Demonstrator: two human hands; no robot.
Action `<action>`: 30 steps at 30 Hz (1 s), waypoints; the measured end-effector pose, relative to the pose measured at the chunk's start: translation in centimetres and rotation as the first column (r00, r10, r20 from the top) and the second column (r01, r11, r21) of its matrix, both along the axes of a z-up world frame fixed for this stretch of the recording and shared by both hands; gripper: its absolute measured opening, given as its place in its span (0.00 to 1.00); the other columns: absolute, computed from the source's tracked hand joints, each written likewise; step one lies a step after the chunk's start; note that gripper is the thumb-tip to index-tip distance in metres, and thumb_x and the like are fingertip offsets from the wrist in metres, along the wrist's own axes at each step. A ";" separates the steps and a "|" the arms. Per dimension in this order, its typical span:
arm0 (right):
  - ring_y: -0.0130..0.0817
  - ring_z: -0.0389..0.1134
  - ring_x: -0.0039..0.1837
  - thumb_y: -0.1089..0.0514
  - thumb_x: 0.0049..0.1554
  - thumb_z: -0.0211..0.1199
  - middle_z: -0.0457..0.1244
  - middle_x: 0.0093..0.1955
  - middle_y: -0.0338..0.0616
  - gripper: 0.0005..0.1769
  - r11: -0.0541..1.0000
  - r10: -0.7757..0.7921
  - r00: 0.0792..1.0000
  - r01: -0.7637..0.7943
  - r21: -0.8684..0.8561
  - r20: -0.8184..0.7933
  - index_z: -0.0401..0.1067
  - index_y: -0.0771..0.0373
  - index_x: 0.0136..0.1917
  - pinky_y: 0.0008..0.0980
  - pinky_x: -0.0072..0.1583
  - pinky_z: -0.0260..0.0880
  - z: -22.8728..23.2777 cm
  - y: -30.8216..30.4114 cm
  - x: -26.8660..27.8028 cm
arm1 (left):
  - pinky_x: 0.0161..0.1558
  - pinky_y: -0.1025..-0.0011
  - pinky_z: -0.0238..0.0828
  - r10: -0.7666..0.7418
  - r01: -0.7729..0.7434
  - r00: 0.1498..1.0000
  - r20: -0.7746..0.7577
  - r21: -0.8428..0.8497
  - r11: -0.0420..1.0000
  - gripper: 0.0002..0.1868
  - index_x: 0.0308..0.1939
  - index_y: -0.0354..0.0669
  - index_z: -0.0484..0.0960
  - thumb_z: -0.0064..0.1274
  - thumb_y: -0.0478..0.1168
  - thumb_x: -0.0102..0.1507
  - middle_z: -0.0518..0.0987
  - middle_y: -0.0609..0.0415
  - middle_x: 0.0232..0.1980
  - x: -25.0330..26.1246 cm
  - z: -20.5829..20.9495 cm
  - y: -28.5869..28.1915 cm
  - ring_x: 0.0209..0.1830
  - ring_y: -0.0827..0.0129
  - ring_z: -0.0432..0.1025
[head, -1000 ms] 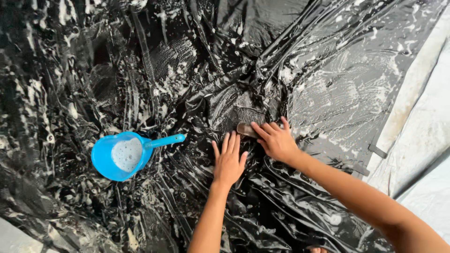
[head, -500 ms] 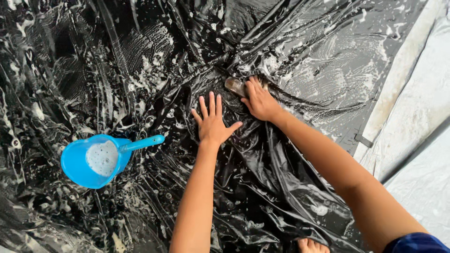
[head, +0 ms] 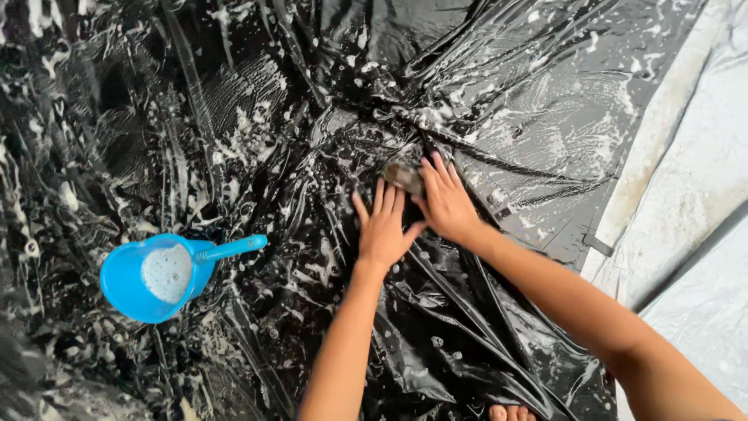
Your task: The person scrubs a black tarp with a sponge, using soapy water from a blue scoop to clean the surface. They repeatedly apply water and scrub different sections of the tarp, which is laid out on a white ground sheet.
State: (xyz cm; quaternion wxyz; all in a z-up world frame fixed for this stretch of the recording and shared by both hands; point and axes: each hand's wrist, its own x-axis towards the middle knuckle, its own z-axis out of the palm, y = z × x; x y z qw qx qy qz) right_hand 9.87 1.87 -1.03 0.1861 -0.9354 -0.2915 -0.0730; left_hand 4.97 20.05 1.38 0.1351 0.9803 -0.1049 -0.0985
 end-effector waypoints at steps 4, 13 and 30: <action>0.62 0.50 0.88 0.50 0.67 0.67 0.55 0.87 0.62 0.33 0.973 -0.119 0.991 0.128 0.193 -0.058 0.63 0.74 0.75 0.57 0.80 0.55 -0.3 -4.8 -6.0 | 0.77 0.15 0.23 0.030 -0.022 0.977 -0.209 0.041 0.999 0.54 0.90 0.57 0.50 0.49 0.73 0.67 0.38 0.52 0.95 -2.1 4.6 2.1 0.93 0.47 0.29; 0.63 0.54 0.86 0.43 0.70 0.62 0.57 0.83 0.66 0.35 0.923 -0.278 0.906 0.344 0.173 -0.319 0.57 0.70 0.77 0.66 0.80 0.55 0.3 -7.4 -6.2 | 0.77 0.16 0.27 0.171 -0.016 0.924 -0.342 0.412 0.911 0.60 0.90 0.52 0.47 0.65 0.57 0.60 0.37 0.40 0.94 1.4 0.9 3.6 0.92 0.38 0.31; 0.67 0.54 0.85 0.48 0.70 0.64 0.60 0.78 0.72 0.46 0.913 -0.313 0.931 0.349 0.212 -0.189 0.47 0.77 0.86 0.68 0.81 0.49 -2.0 -10.9 -0.2 | 0.79 0.17 0.26 -0.131 0.149 0.965 -0.226 0.064 0.987 0.46 0.90 0.52 0.49 0.49 0.56 0.71 0.38 0.52 0.95 4.3 0.3 -9.0 0.94 0.57 0.30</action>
